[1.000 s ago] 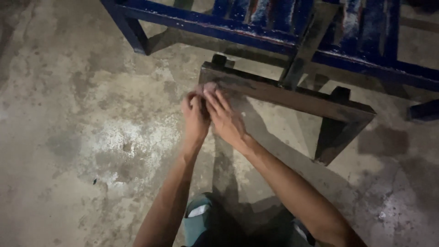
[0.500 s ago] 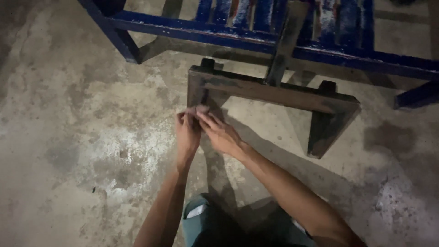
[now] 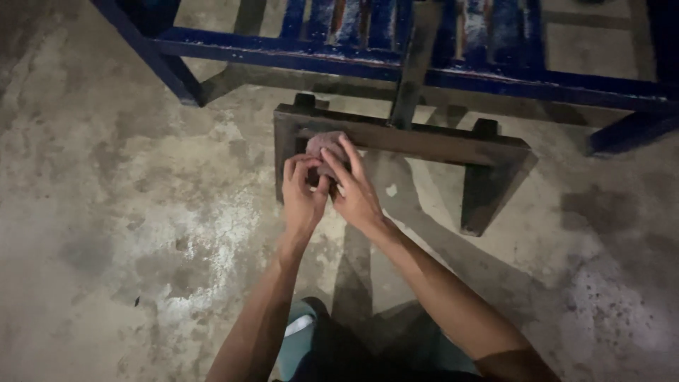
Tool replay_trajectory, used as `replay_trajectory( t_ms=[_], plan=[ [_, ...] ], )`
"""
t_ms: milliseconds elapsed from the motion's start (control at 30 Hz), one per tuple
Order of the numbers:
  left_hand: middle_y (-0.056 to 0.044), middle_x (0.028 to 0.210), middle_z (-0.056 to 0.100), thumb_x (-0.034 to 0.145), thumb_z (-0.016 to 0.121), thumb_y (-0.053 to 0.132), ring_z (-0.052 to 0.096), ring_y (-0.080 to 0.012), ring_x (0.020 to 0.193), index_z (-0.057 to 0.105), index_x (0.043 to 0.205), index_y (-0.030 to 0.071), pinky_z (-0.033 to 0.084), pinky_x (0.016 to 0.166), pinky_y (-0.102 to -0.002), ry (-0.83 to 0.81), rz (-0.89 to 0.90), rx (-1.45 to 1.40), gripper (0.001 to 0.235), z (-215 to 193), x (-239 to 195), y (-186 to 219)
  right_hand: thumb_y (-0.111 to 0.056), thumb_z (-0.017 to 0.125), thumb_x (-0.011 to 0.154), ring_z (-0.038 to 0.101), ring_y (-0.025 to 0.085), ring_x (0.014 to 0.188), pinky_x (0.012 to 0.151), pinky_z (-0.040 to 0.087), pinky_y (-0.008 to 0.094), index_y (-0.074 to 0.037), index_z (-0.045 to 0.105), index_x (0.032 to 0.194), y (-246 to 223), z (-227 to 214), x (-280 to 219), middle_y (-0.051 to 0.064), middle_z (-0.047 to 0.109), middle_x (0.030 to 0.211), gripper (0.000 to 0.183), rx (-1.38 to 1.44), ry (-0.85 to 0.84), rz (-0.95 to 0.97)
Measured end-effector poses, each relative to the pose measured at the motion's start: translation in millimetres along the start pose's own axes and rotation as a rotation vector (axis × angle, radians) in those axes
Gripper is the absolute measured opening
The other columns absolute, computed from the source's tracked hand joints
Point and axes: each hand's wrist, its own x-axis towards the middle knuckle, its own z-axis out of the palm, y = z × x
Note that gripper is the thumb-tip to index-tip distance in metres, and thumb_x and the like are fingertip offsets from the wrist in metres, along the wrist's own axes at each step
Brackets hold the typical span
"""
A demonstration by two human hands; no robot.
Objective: Sanding the surface of a metal gym equipment frame using sandpaper.
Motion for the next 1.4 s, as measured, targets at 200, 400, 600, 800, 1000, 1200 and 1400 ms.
replay_trajectory(
  t_ms=[200, 400, 600, 800, 1000, 1200, 1400],
  plan=[
    [-0.015, 0.125, 0.060, 0.088, 0.070, -0.004, 0.071, -0.0274, 0.103, 0.065, 0.114, 0.001, 0.063, 0.081, -0.032, -0.024, -0.048, -0.142, 0.027, 32, 0, 14, 0.008, 0.066, 0.094, 0.047, 0.036, 0.147, 0.104, 0.056, 0.042, -0.018, 0.053, 0.154, 8, -23, -13, 0.014, 0.036, 0.167, 0.067, -0.035, 0.109, 0.071],
    [-0.016, 0.135, 0.058, 0.091, 0.069, -0.005, 0.066, -0.0322, 0.119, 0.064, 0.123, 0.002, 0.062, 0.089, -0.034, -0.031, 0.062, -0.090, 0.033, 54, 3, 35, 0.008, 0.062, 0.103, 0.044, 0.037, 0.153, 0.119, 0.049, 0.043, -0.014, 0.053, 0.154, 30, -44, -16, 0.013, 0.035, 0.169, 0.056, -0.197, 0.243, -0.115],
    [-0.023, 0.160, 0.039, 0.091, 0.066, -0.002, 0.044, -0.0442, 0.145, 0.052, 0.148, 0.004, 0.047, 0.114, -0.048, -0.189, 0.215, 0.067, 0.059, 100, 15, 28, 0.001, 0.062, 0.102, 0.032, 0.042, 0.155, 0.123, 0.039, 0.049, -0.006, 0.048, 0.155, 51, -77, -10, 0.019, 0.027, 0.168, 0.056, -0.459, 0.261, -0.113],
    [-0.031, 0.166, 0.018, 0.083, 0.060, -0.009, 0.016, -0.0519, 0.155, 0.040, 0.155, -0.004, 0.035, 0.123, -0.051, -0.423, 0.295, 0.249, 0.075, 134, 38, 11, 0.001, 0.061, 0.102, 0.022, 0.047, 0.157, 0.126, 0.031, 0.050, -0.001, 0.031, 0.164, 68, -82, -9, 0.023, 0.010, 0.173, 0.069, -0.519, 0.132, 0.052],
    [-0.027, 0.169, 0.021, 0.091, 0.061, -0.007, 0.027, -0.0460, 0.157, 0.042, 0.156, -0.005, 0.039, 0.126, -0.047, -0.305, 0.372, 0.186, 0.069, 132, 78, 28, 0.008, 0.060, 0.097, 0.018, 0.044, 0.163, 0.133, 0.029, 0.050, -0.003, 0.029, 0.168, 56, -97, 34, 0.020, 0.008, 0.176, 0.079, -0.510, 0.205, 0.011],
    [-0.026, 0.167, 0.025, 0.089, 0.061, -0.006, 0.044, -0.0453, 0.149, 0.044, 0.152, -0.003, 0.053, 0.109, -0.041, -0.310, 0.331, 0.185, 0.065, 120, 41, 26, 0.005, 0.065, 0.090, 0.020, 0.047, 0.157, 0.124, 0.035, 0.049, -0.001, 0.031, 0.163, 63, -81, -3, 0.023, 0.010, 0.171, 0.081, -0.458, 0.139, 0.044],
    [-0.022, 0.168, 0.027, 0.086, 0.059, -0.008, 0.056, -0.0465, 0.134, 0.045, 0.155, 0.004, 0.057, 0.099, -0.045, -0.306, 0.217, 0.078, 0.072, 126, 67, 31, 0.006, 0.069, 0.093, 0.023, 0.044, 0.161, 0.129, 0.037, 0.048, -0.002, 0.031, 0.165, 50, -96, 28, 0.019, 0.010, 0.175, 0.082, -0.522, 0.170, 0.011]
  ],
)
